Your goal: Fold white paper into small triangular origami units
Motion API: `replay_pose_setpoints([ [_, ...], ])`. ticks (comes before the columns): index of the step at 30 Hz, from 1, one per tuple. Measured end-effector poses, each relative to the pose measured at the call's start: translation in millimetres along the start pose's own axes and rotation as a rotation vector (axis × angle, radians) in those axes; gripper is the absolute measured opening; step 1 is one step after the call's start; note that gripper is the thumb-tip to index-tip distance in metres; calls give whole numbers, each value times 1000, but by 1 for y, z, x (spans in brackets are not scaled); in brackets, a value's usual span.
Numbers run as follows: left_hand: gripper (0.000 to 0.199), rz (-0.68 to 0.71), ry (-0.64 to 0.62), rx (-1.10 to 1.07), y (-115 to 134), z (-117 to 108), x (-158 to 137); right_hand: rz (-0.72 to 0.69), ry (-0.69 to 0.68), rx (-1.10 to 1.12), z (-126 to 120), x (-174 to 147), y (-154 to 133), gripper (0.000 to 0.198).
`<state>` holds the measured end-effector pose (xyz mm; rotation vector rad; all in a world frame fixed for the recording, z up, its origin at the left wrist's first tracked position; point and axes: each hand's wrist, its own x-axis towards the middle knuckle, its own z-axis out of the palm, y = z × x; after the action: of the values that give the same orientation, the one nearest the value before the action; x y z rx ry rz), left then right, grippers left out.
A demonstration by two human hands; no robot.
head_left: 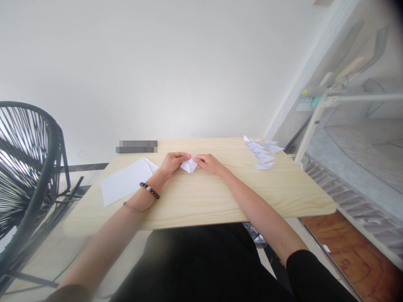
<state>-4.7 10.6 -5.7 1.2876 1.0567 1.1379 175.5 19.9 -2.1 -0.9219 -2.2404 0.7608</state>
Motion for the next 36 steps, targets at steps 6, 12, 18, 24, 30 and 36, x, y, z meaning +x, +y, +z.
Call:
replay_pose_setpoints([
  [6,35,7,-4,41,1,0,1,-12,11,-15,2,0,1,36],
  [12,34,-6,8,30,1,0,2,-22,31,-28,4,1,1,37],
  [18,45,-39,-82,-100,7,1,-2,-10,108,-5,3,1,3,38],
  [24,42,-122,-180,-84,8,-2,-4,11,179,-46,3,1,7,39],
  [30,39,-124,-172,-63,5,-4,-1,18,187,-37,6,3,7,40],
  [36,39,-127,-200,-103,3,-6,0,48,209,-22,2,2,7,41],
])
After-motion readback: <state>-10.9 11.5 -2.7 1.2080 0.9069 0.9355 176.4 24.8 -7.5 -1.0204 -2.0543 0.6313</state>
